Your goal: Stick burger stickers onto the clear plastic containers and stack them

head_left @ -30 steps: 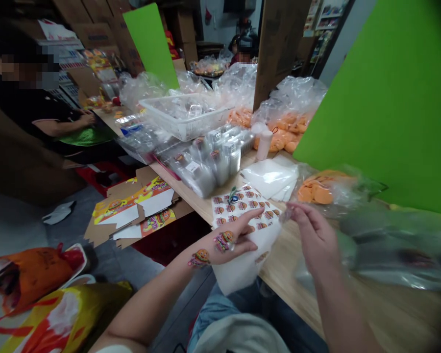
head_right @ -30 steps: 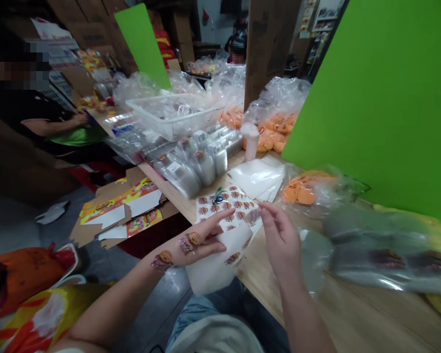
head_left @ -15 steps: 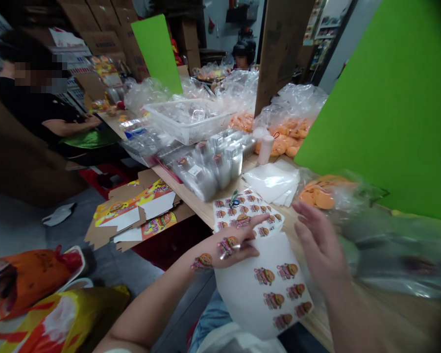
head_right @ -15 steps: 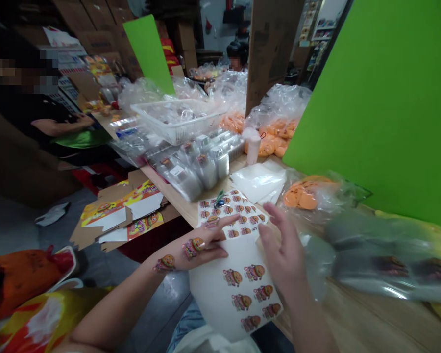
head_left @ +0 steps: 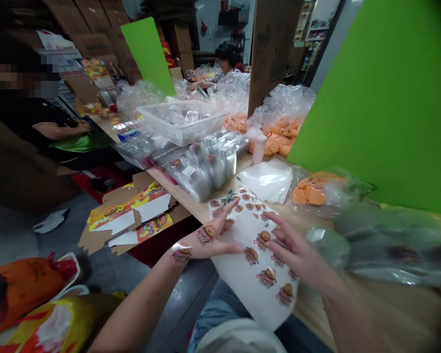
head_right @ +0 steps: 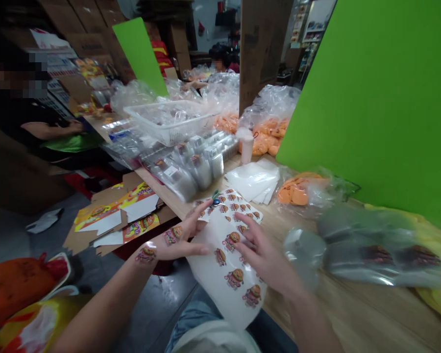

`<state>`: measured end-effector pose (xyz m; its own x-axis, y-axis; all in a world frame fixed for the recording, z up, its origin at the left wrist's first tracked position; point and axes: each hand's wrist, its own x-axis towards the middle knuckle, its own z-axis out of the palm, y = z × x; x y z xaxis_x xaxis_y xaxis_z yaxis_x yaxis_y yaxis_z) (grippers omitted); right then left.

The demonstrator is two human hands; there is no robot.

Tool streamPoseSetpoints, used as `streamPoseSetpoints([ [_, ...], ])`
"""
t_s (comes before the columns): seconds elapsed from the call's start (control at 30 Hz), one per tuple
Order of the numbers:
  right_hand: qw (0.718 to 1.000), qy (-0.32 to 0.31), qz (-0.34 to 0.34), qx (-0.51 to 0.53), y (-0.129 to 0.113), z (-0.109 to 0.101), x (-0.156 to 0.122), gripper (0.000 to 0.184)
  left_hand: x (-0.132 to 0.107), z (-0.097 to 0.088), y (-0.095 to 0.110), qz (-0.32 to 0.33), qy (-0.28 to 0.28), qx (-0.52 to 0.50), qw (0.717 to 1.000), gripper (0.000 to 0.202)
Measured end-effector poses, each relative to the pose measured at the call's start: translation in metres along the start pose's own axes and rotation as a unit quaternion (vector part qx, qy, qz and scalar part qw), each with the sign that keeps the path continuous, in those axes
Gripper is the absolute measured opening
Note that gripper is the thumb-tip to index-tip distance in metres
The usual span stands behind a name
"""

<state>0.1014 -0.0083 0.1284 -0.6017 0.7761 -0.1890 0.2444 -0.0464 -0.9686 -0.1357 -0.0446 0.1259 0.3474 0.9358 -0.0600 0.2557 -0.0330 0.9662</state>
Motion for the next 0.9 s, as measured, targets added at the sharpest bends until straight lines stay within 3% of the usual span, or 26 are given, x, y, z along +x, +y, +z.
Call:
streamPoseSetpoints([
  [0.1,0.997,-0.028,-0.04,-0.057,0.002,0.002,0.005,0.052,0.007,-0.001,0.003,0.019,-0.013,-0.034,0.999,0.108],
  [0.17,0.991,0.004,-0.076,-0.107,0.005,0.004,0.008,0.052,0.013,0.0,0.001,0.038,-0.002,-0.037,0.999,0.105],
  [0.23,0.961,0.136,-0.147,-0.189,0.01,0.008,0.008,0.048,0.017,0.002,-0.001,0.043,0.012,-0.025,0.999,0.1],
  [0.3,0.896,0.266,-0.225,-0.273,0.017,0.016,0.005,0.037,0.019,0.006,-0.003,0.046,0.033,0.0,0.998,0.096],
  [0.37,0.857,0.304,-0.27,-0.317,0.023,0.027,0.002,0.027,0.019,0.012,-0.001,0.064,0.057,0.036,0.996,0.095],
  [0.43,0.867,0.277,-0.27,-0.314,0.027,0.036,-0.001,0.024,0.018,0.019,0.005,0.076,0.085,0.088,0.989,0.095],
  [0.57,0.916,0.239,-0.221,-0.233,0.03,0.038,-0.001,0.023,0.016,0.029,0.02,0.044,0.126,0.185,0.974,0.094],
  [0.67,0.973,0.181,-0.11,-0.094,0.034,0.027,0.002,0.023,0.017,0.032,0.025,0.035,0.093,0.213,0.972,0.093],
  [0.73,0.987,0.16,-0.017,0.009,0.036,0.018,0.007,0.028,0.018,0.032,0.024,0.043,0.07,0.215,0.973,0.096],
  [0.8,0.967,0.244,0.016,0.074,0.03,0.01,0.011,0.031,0.018,0.032,0.023,0.056,0.054,0.21,0.975,0.095],
  [0.9,0.874,0.476,-0.097,0.03,0.006,0.005,0.014,0.026,0.02,0.031,0.021,0.082,0.014,0.201,0.976,0.089],
])
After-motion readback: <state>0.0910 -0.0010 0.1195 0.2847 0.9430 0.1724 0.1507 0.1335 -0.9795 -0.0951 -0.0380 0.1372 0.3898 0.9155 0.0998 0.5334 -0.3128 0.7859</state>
